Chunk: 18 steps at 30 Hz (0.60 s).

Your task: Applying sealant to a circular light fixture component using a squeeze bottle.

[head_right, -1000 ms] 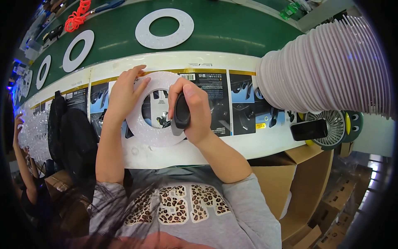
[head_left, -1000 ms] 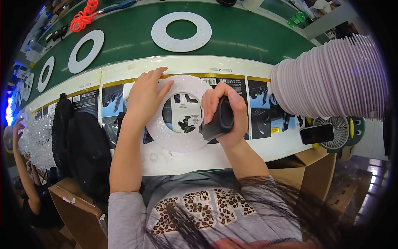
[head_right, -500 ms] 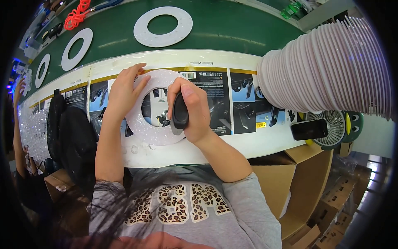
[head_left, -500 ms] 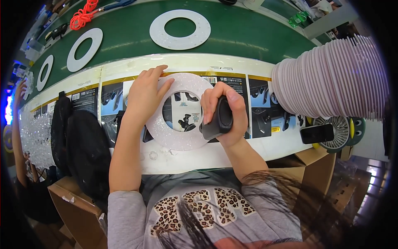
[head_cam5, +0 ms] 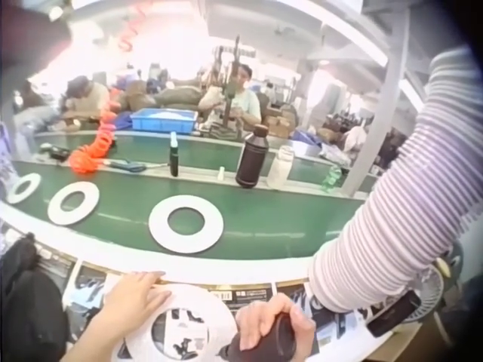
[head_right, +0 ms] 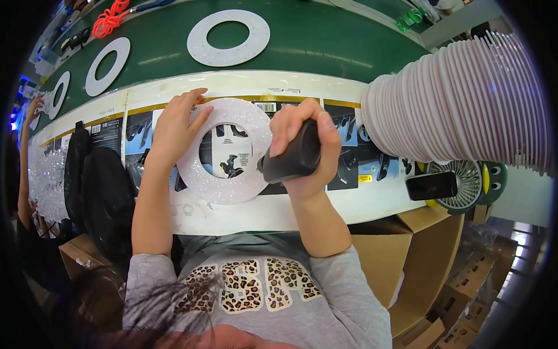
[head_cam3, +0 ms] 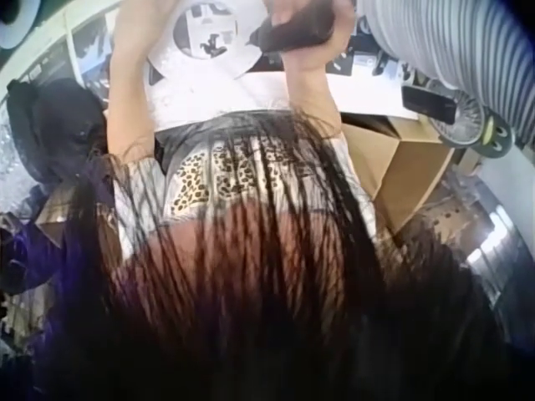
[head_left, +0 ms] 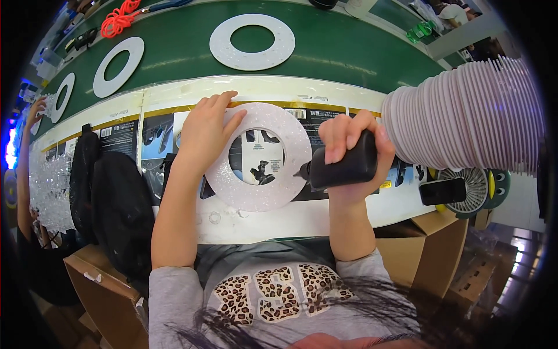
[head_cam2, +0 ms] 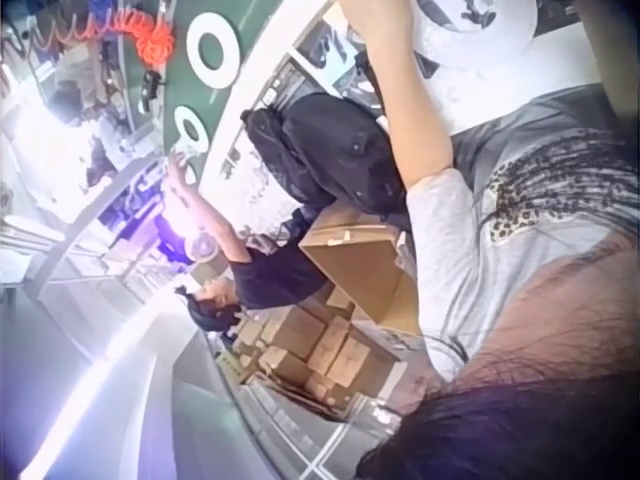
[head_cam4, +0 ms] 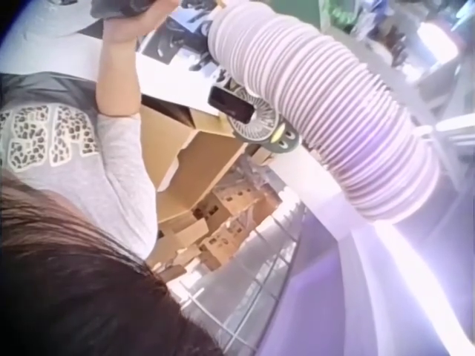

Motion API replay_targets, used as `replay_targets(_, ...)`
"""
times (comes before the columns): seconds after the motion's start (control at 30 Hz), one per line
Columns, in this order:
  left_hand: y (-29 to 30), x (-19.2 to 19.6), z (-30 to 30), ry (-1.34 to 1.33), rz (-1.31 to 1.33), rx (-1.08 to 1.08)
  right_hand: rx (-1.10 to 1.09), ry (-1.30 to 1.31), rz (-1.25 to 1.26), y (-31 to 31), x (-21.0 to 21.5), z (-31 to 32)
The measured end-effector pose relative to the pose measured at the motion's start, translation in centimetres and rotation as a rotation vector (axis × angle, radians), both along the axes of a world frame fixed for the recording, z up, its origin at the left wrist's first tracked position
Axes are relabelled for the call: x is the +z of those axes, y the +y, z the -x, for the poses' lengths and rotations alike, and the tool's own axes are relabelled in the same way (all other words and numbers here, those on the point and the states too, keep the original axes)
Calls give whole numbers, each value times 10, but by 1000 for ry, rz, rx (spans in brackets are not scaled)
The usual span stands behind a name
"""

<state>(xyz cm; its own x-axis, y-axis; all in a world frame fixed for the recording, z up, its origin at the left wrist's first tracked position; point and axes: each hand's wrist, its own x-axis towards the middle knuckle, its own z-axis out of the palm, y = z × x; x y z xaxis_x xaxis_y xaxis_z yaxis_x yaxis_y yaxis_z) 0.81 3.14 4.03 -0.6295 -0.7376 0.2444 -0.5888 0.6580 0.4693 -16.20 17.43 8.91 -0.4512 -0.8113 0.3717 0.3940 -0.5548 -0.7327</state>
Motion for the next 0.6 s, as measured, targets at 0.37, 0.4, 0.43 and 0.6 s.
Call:
replay_targets(0.37,-2,-2,0,12,19,-9,-155,104,-53,-11,-15,3)
replay_targets(0.4,-2,-2,0,10,19,-6,-148,106,-59,-12,-16,3)
replay_targets(0.43,-2,-3,0,10,18,-5,-147,106,-60,-12,-16,3)
replay_targets(0.6,-1,-3,0,6,29,-5,-146,109,-85,-12,-15,1)
